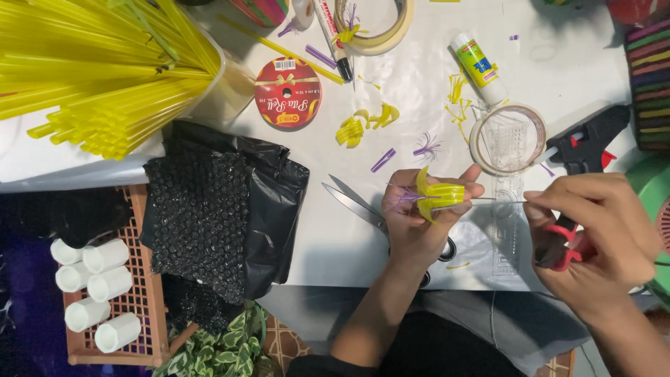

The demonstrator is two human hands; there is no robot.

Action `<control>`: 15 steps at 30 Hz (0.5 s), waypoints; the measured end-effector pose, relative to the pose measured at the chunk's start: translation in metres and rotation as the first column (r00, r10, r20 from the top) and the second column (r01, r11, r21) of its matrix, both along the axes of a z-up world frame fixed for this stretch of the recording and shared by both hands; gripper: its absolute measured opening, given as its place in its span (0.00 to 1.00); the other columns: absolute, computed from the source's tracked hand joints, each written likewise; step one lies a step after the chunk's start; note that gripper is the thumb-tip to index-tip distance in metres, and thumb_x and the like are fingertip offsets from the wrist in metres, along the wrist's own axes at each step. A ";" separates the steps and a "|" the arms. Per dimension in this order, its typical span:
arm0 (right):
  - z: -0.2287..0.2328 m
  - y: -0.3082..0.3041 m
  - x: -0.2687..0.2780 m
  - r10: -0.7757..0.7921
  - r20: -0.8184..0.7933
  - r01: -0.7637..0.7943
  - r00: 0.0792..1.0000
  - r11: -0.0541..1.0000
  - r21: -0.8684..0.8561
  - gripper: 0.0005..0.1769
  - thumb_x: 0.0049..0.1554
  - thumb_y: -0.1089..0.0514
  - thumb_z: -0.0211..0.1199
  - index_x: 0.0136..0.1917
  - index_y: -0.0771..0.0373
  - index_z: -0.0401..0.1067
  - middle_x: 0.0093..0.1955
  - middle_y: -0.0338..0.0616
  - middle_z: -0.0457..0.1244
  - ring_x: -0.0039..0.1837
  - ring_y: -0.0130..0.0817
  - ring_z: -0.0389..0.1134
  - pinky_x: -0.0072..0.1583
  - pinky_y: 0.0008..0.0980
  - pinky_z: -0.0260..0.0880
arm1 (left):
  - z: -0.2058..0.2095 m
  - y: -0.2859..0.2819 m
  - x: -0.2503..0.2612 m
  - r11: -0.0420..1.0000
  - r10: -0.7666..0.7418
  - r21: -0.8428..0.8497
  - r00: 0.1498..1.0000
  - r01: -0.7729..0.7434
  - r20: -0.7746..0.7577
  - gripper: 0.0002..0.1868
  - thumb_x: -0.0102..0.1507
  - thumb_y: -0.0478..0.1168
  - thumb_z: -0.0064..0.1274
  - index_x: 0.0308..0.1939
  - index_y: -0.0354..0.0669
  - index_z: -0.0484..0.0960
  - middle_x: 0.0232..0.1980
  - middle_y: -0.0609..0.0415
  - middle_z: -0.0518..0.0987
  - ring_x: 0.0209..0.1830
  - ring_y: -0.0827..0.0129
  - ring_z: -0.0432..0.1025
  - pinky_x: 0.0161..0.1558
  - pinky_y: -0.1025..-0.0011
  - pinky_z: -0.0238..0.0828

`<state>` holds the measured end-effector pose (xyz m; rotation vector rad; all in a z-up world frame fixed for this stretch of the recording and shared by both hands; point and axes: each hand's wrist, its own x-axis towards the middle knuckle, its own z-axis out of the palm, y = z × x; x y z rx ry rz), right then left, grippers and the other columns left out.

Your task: Assembling decorative items using wire, glue, and small plastic components

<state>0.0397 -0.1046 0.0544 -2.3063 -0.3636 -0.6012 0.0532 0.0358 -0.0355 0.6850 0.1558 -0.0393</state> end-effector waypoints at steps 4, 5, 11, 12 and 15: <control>0.003 0.000 0.001 0.006 -0.001 -0.006 1.000 1.000 0.004 0.02 0.66 0.77 0.61 0.50 0.79 0.74 0.45 0.62 0.64 0.45 0.49 0.63 0.51 0.44 0.58 | -0.001 -0.001 0.000 1.000 0.007 -0.023 1.000 -0.006 0.013 0.23 0.59 0.31 0.68 0.52 0.45 0.70 0.43 0.35 0.82 0.44 0.45 0.80 0.69 0.45 0.75; 0.003 0.001 0.001 0.002 -0.003 -0.002 1.000 1.000 0.005 0.01 0.66 0.77 0.62 0.50 0.79 0.74 0.45 0.63 0.64 0.45 0.49 0.63 0.50 0.44 0.58 | 0.000 -0.002 0.000 1.000 0.010 -0.028 1.000 -0.009 0.021 0.23 0.60 0.31 0.67 0.51 0.46 0.70 0.41 0.37 0.83 0.42 0.50 0.81 0.70 0.42 0.73; 0.006 0.005 -0.002 -0.008 -0.054 0.008 0.999 1.000 -0.003 0.03 0.66 0.76 0.62 0.52 0.78 0.75 0.48 0.63 0.64 0.47 0.50 0.64 0.53 0.43 0.63 | -0.001 -0.005 -0.002 1.000 0.011 0.001 1.000 -0.011 -0.011 0.23 0.61 0.30 0.65 0.51 0.47 0.67 0.40 0.36 0.82 0.43 0.52 0.81 0.70 0.48 0.75; 0.003 0.005 -0.002 -0.016 -0.038 0.016 0.999 1.000 0.009 0.02 0.67 0.75 0.62 0.52 0.78 0.76 0.47 0.63 0.64 0.47 0.50 0.63 0.52 0.43 0.63 | -0.001 -0.005 -0.002 1.000 0.001 -0.024 1.000 -0.001 -0.010 0.23 0.62 0.31 0.64 0.52 0.48 0.66 0.41 0.36 0.82 0.45 0.51 0.81 0.71 0.48 0.73; 0.006 0.008 0.001 -0.017 -0.041 0.018 0.999 0.999 0.031 0.04 0.66 0.72 0.61 0.51 0.79 0.75 0.47 0.64 0.65 0.47 0.50 0.64 0.52 0.42 0.62 | -0.003 -0.005 -0.001 0.994 0.027 -0.104 0.999 -0.023 0.035 0.21 0.62 0.29 0.64 0.50 0.46 0.68 0.37 0.47 0.84 0.43 0.59 0.82 0.74 0.40 0.68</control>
